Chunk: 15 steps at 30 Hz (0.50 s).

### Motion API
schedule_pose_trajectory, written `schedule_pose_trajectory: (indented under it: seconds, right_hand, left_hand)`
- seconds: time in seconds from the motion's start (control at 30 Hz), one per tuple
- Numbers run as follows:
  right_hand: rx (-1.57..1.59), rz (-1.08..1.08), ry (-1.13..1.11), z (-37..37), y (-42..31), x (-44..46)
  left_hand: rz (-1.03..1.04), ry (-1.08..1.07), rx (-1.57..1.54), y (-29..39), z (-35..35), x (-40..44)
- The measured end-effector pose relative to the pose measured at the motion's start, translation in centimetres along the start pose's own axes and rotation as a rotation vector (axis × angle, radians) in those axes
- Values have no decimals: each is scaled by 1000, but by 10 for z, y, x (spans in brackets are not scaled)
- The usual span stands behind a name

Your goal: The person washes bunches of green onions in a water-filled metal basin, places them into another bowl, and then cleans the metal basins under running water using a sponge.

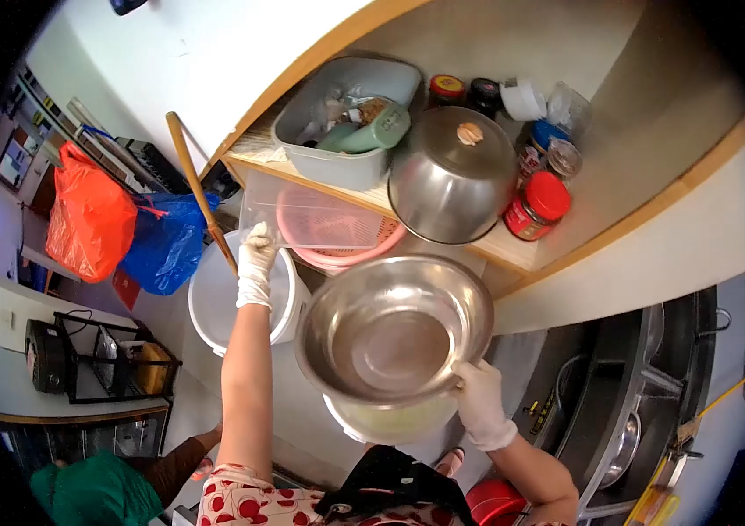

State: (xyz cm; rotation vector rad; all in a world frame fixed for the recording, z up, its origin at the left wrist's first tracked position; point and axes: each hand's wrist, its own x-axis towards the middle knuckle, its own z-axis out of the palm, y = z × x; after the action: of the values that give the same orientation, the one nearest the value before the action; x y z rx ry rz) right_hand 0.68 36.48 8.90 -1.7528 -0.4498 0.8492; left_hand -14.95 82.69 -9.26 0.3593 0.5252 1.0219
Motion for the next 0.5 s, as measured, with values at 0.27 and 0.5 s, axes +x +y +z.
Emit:
schedule_pose_trajectory:
  seconds: [0.27, 0.5]
  right_hand:
    - [523, 492, 199, -95, 38, -85]
    - [652, 419, 534, -196, 82, -212]
  left_hand:
    - [-421, 320, 712, -85, -19, -22]
    - [-414, -203, 896, -125, -52, -58]
